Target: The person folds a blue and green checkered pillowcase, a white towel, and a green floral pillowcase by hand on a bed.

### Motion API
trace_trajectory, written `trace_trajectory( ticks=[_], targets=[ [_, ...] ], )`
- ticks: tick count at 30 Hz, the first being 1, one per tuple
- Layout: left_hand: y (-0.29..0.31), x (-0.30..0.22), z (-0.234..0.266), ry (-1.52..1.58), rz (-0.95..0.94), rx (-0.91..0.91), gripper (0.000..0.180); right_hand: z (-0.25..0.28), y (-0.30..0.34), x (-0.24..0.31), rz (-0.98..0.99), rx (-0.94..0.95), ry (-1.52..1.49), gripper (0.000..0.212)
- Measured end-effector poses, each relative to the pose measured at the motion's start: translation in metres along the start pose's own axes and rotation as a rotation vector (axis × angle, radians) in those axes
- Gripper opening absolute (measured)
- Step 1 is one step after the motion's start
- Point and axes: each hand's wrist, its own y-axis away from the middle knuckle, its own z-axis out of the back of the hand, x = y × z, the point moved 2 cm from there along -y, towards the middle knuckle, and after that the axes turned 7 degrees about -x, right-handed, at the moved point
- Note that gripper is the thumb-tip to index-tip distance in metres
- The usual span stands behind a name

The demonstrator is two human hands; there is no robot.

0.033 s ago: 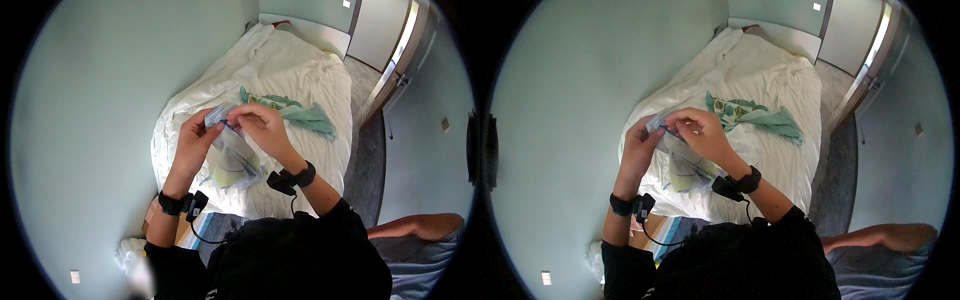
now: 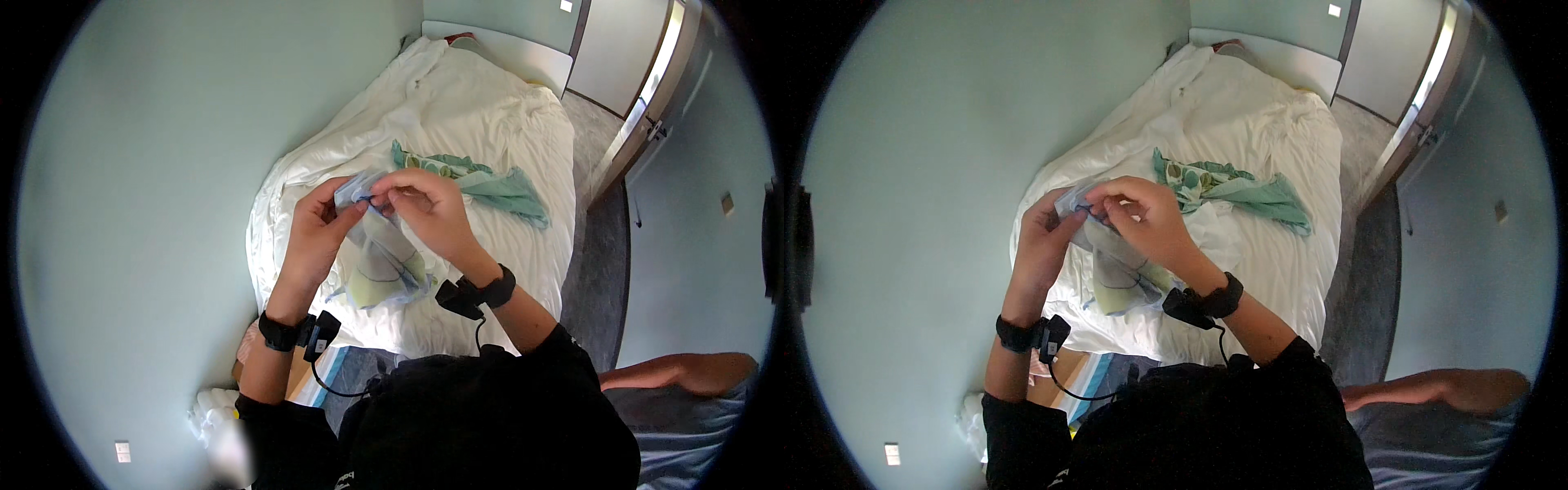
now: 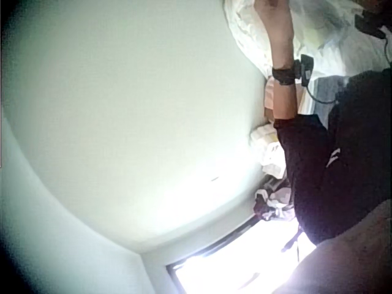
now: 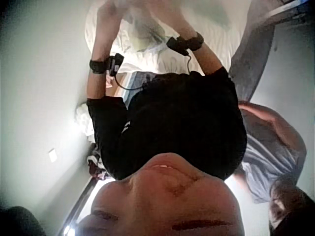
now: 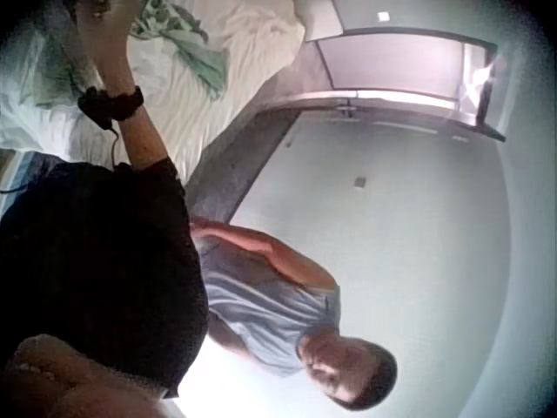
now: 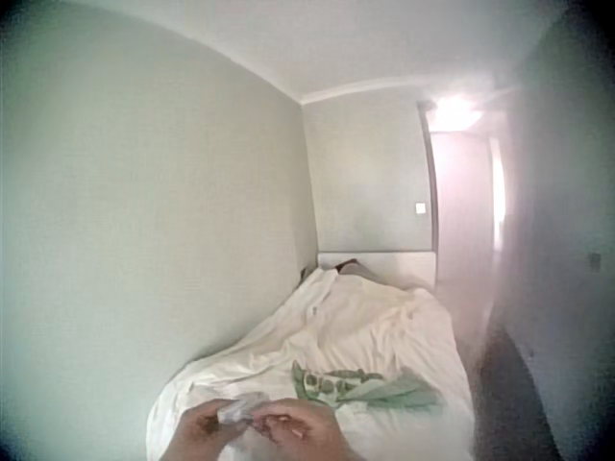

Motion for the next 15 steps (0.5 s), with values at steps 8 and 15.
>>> trace_trajectory(
  ticks=[8,15],
  targets=[
    [0.006,-0.003,-0.014,0.041,-0.021,-0.034,0.03,-0.008,0.004,0.018,0.208,-0.289,0.4,0.021],
    [0.014,0.008,-0.012,0.148,0.144,-0.005,0.029,0.005,-0.003,0.015,0.521,-0.072,0.574,0.017]
  ],
)
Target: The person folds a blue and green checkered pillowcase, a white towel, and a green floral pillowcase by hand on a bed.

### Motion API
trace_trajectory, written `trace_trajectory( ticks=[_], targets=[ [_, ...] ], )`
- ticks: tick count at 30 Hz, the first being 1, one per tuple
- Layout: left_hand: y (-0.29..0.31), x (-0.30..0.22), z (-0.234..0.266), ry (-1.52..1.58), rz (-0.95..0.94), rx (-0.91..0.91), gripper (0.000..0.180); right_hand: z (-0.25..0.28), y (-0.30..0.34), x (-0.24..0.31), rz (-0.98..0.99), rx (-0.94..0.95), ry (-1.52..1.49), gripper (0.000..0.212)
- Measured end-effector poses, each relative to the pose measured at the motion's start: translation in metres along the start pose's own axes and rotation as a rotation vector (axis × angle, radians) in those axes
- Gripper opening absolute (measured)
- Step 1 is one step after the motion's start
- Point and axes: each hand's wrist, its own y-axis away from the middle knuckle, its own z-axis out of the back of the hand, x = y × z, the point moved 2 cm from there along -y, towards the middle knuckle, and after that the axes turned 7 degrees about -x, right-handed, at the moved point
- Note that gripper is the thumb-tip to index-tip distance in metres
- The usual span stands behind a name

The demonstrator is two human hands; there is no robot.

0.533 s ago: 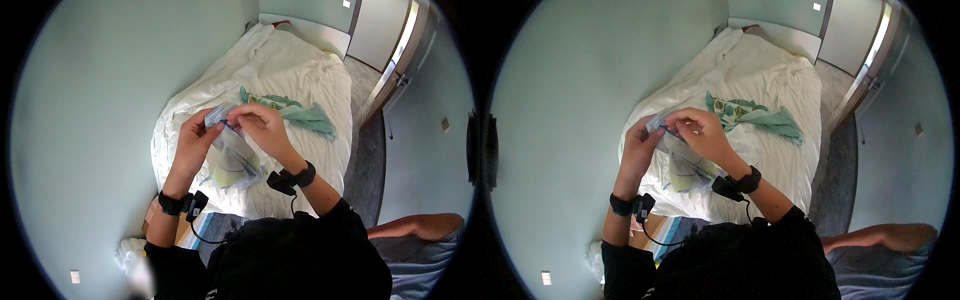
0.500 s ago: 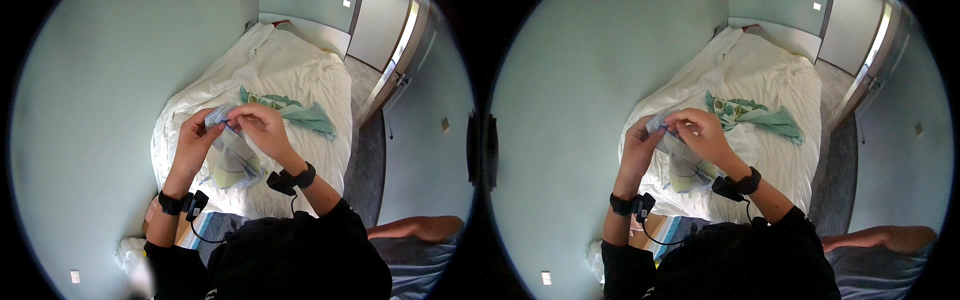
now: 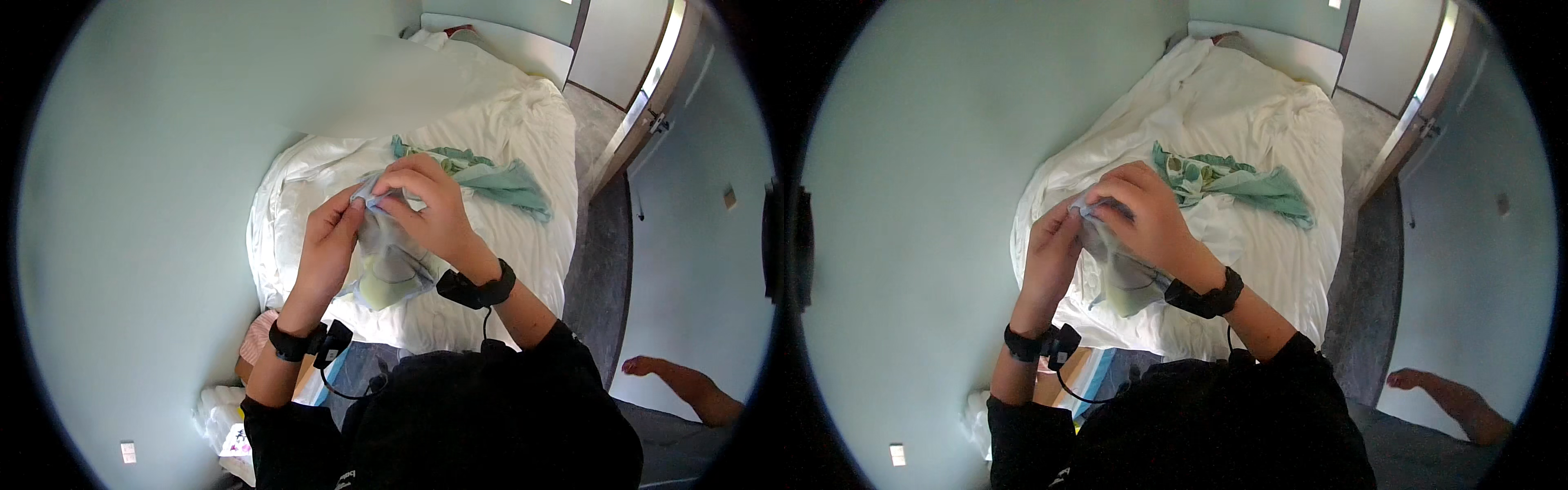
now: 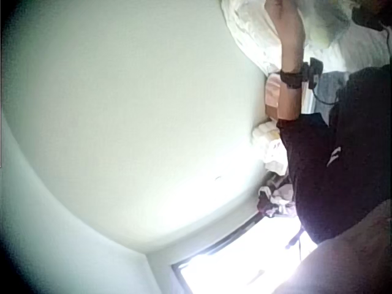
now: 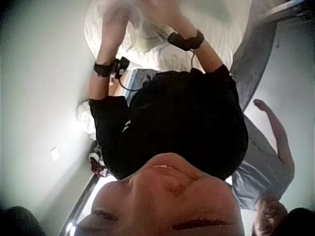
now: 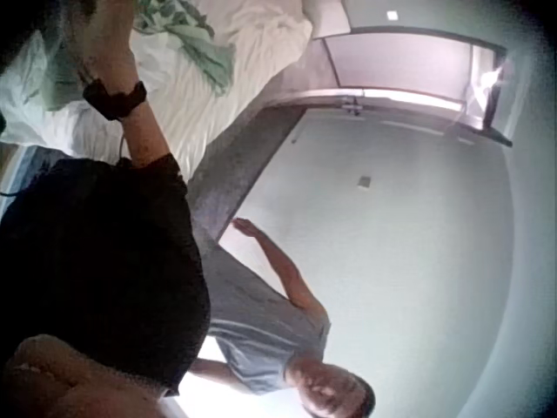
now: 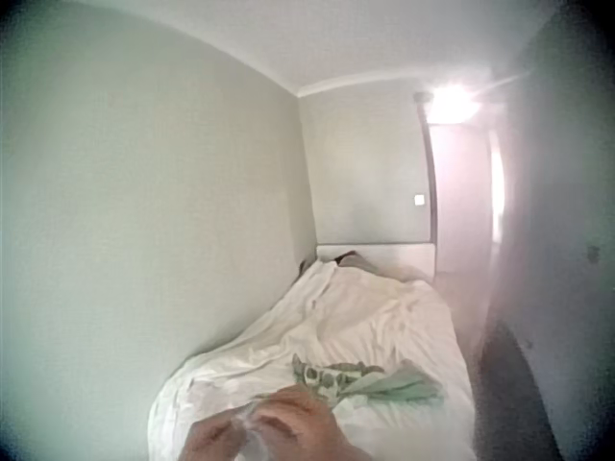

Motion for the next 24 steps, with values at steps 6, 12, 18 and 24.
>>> trace_trajectory(
  ticks=[6,12,18,24],
  targets=[
    [0.008,-0.001,-0.006,0.076,0.035,-0.026,0.031,-0.003,-0.003,0.002,0.019,0.098,-0.044,0.018],
    [0.008,-0.002,-0.009,-0.031,-0.182,-0.01,0.032,-0.007,-0.008,-0.003,-0.075,0.156,-0.04,0.016],
    [-0.014,-0.02,-0.006,-0.656,-0.384,-0.024,0.03,-0.014,-0.027,-0.015,-0.141,0.264,-0.102,0.016],
    [-0.05,-0.04,0.001,-0.572,-0.528,0.024,0.021,-0.015,-0.063,-0.014,0.025,0.257,-0.024,0.019]
  ],
)
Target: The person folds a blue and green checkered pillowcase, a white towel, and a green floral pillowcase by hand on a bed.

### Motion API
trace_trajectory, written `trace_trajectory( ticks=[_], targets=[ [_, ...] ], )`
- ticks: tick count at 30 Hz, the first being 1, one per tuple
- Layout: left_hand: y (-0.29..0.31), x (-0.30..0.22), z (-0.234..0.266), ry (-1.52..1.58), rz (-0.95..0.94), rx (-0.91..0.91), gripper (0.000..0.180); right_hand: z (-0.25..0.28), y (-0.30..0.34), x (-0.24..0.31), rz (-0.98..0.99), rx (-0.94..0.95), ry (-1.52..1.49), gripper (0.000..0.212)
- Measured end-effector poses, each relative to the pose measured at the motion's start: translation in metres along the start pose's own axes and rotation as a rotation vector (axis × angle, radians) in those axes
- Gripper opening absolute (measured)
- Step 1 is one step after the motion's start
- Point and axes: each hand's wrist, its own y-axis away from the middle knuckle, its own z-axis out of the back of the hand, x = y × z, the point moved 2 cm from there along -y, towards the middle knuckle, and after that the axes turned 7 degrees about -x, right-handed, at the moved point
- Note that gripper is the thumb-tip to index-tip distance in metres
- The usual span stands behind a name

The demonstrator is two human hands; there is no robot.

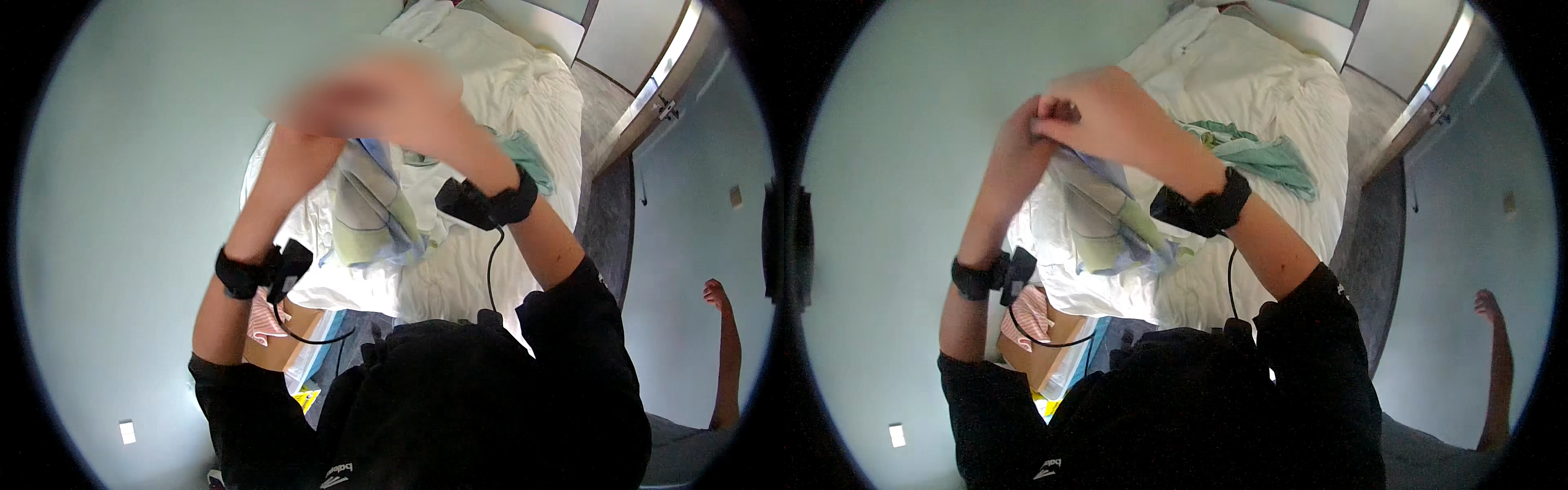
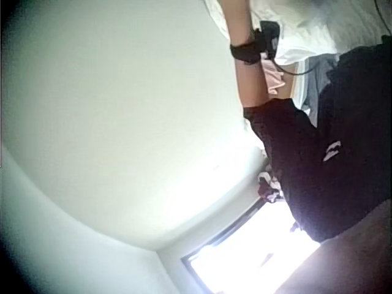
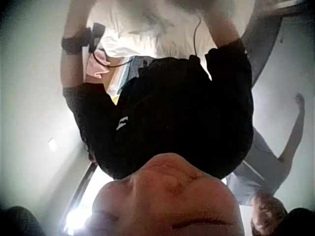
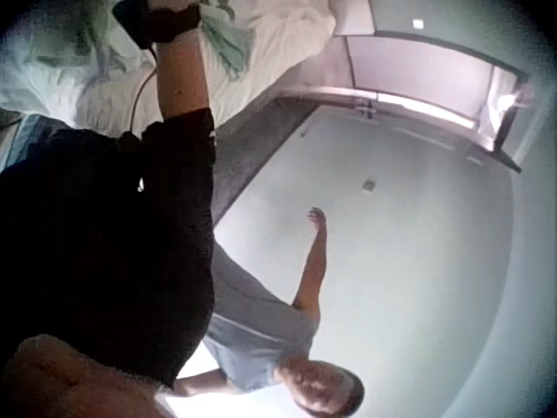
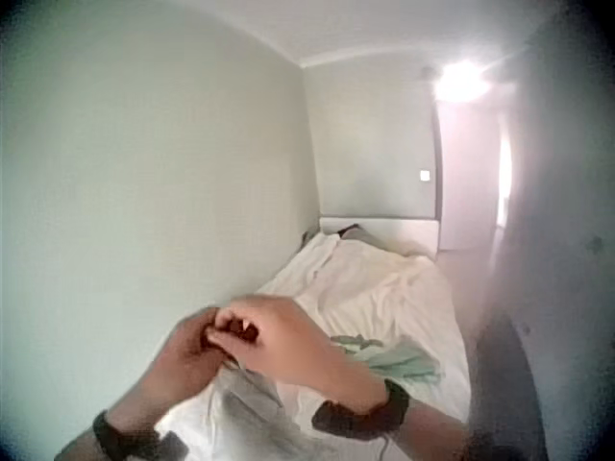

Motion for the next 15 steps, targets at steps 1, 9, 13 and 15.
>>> trace_trajectory(
  ticks=[1,9,13,15],
  targets=[
    [-0.008,-0.013,0.005,-0.018,-0.008,0.03,0.021,0.003,-0.006,0.001,0.072,-0.03,0.018,0.02],
    [-0.048,-0.048,0.05,0.012,-0.009,0.002,0.035,0.011,-0.005,-0.043,-0.269,0.619,0.115,0.044],
    [-0.063,-0.05,0.071,0.31,0.02,0.134,0.02,0.012,-0.01,-0.046,-0.042,0.554,0.385,0.043],
    [-0.067,-0.026,0.085,-0.093,-0.078,0.015,0.034,0.023,-0.024,-0.046,0.049,0.459,0.54,0.041]
  ],
)
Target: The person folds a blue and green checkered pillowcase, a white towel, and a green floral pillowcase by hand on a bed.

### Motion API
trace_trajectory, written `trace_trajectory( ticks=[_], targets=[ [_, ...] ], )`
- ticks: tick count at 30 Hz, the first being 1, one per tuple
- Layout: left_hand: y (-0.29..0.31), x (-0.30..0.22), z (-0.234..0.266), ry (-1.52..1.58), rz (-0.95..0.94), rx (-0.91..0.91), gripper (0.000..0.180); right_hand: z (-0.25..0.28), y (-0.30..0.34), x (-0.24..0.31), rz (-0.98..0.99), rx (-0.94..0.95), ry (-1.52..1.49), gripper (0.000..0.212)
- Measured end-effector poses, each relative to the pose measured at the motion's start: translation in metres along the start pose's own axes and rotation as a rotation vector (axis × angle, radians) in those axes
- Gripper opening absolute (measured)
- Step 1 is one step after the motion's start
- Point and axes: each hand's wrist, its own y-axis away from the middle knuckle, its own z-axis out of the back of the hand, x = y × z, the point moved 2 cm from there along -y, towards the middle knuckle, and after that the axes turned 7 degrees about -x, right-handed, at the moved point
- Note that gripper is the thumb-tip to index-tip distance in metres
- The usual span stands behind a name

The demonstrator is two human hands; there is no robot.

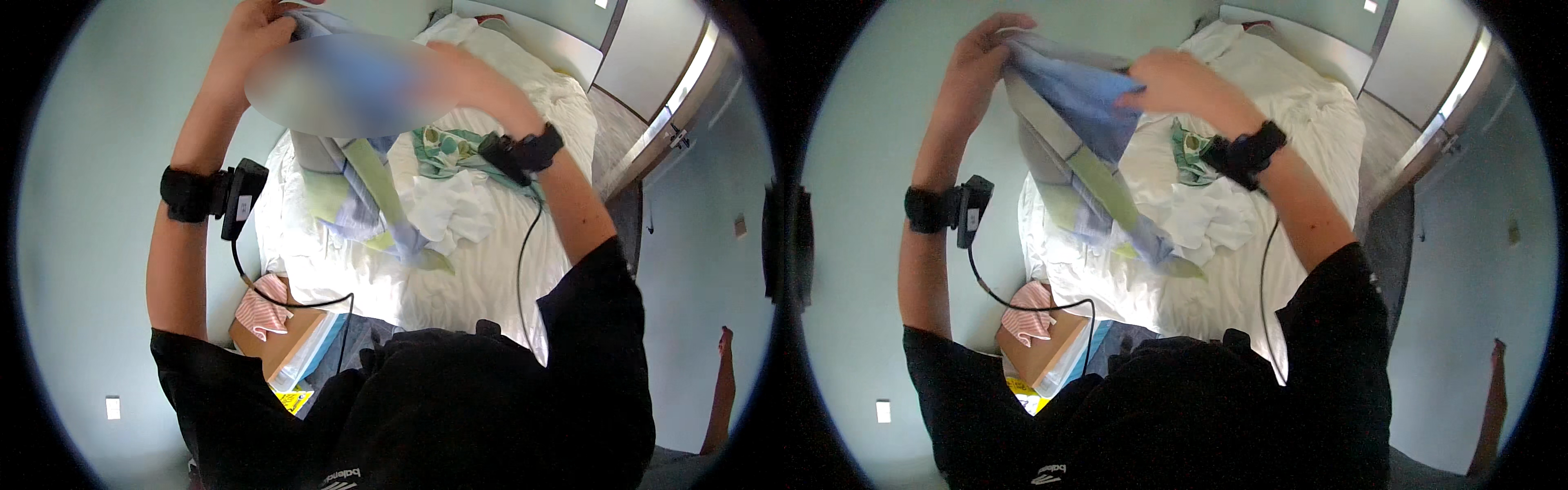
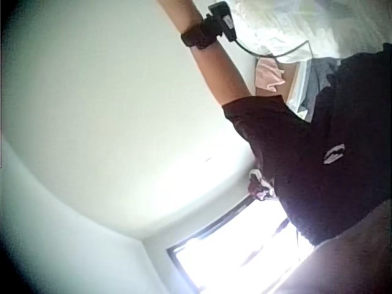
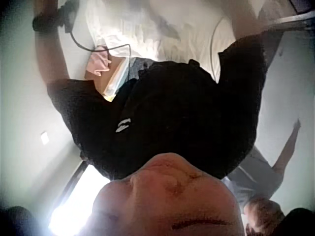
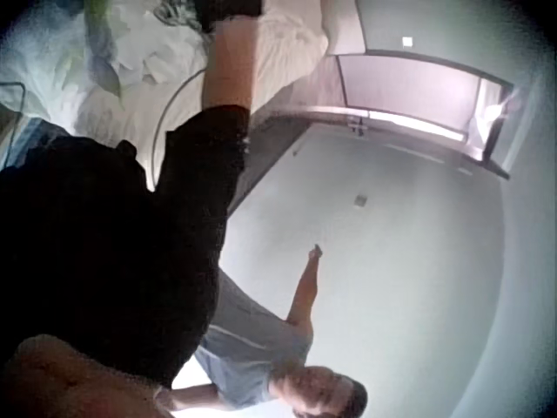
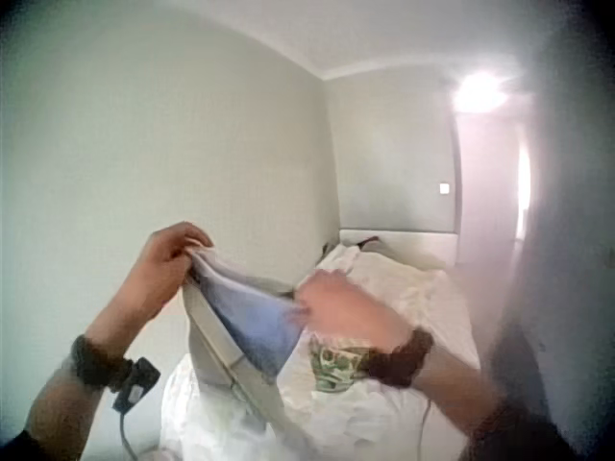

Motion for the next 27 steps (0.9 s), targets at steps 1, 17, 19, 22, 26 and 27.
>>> trace_trajectory(
  ticks=[1,17,19,22,26,27],
  targets=[
    [0.0,0.009,0.007,-0.006,-0.001,-0.004,0.034,0.009,-0.006,-0.004,0.021,-0.107,0.17,0.039],
    [-0.026,0.012,0.005,0.069,0.146,-0.409,0.024,0.138,-0.06,0.024,0.484,-0.24,0.438,0.032],
    [-0.038,0.006,-0.009,0.202,0.172,-0.412,0.019,0.144,-0.059,0.002,0.351,-0.304,0.473,0.03],
    [-0.043,0.021,-0.016,0.219,0.048,-0.46,0.019,0.14,-0.06,-0.017,0.569,-0.538,0.429,0.029],
    [-0.047,0.02,-0.025,0.042,-0.118,-0.582,0.019,0.146,-0.05,-0.022,0.358,-0.278,0.459,0.026],
    [-0.049,0.011,-0.029,-0.006,-0.173,-0.581,0.018,0.151,-0.046,-0.024,0.438,-0.283,0.523,0.024]
  ],
)
